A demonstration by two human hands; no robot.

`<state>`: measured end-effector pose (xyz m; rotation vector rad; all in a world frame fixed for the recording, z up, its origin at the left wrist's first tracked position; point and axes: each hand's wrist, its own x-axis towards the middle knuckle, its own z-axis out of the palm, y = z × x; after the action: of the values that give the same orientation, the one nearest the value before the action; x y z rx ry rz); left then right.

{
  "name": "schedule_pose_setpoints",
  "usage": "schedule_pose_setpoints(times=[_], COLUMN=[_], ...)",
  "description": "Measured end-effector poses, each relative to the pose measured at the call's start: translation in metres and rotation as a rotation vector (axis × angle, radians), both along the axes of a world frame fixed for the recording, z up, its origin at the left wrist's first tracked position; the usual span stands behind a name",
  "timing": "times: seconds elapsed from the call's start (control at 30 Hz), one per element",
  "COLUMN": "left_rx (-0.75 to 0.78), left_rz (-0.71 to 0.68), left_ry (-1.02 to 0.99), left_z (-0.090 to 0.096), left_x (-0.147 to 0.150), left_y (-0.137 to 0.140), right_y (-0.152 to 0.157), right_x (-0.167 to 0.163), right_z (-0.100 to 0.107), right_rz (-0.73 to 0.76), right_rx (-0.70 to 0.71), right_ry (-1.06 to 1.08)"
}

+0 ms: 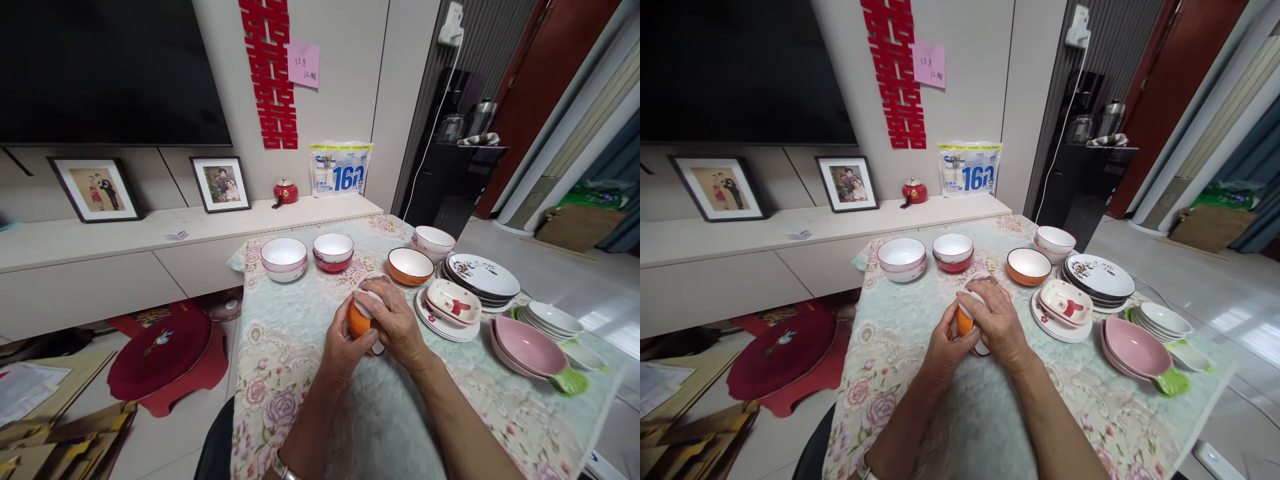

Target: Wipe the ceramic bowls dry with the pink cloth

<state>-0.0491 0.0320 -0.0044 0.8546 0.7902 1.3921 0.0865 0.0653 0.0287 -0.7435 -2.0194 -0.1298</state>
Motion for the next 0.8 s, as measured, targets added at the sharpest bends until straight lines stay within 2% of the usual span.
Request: schedule_pose_setpoints(times=[0.1,0.2,0.37,0.47,0.57,0.67,0.73,0.8], left_rx=[0.011,0.006,0.015,0.060,0.133,0.172,0.161,0.127], left_rz=[-0.014,-0.030,0.016,0.019,-0.010,-0.069,-0.067,-0.058], left_ry=[0.063,0.080,0.025,-0.049,-0.107,-0.107,-0.094,-0.083], left_z=[0.002,0.005,0.005,0.005,0.005,0.005,0.004,0.004], left_x=[0.001,0.004,0.011,0.012,0.010,0.009,0.010,0.010], left_y=[-0.003,-0.006,-0.009,-0.008,-0.005,-0.005,-0.006,-0.007], right_y=[0.008,0.018,0.031,0.034,0.034,0.032,0.029,0.023], right_x=[0.007,0.017,0.024,0.021,0.017,0.017,0.019,0.021], right_z=[-0.006,-0.015,-0.032,-0.043,-0.048,-0.044,-0.036,-0.027], right_rz=[-0.086,-0.169,-0.238,-0.222,-0.206,-0.246,-0.292,-0.326], right_rx=[-0.079,-0.230,-0.687,-0.840,-0.888,-0.870,-0.780,-0.567], right_ry=[0.087,0.256,0.568,0.630,0.647,0.674,0.660,0.549])
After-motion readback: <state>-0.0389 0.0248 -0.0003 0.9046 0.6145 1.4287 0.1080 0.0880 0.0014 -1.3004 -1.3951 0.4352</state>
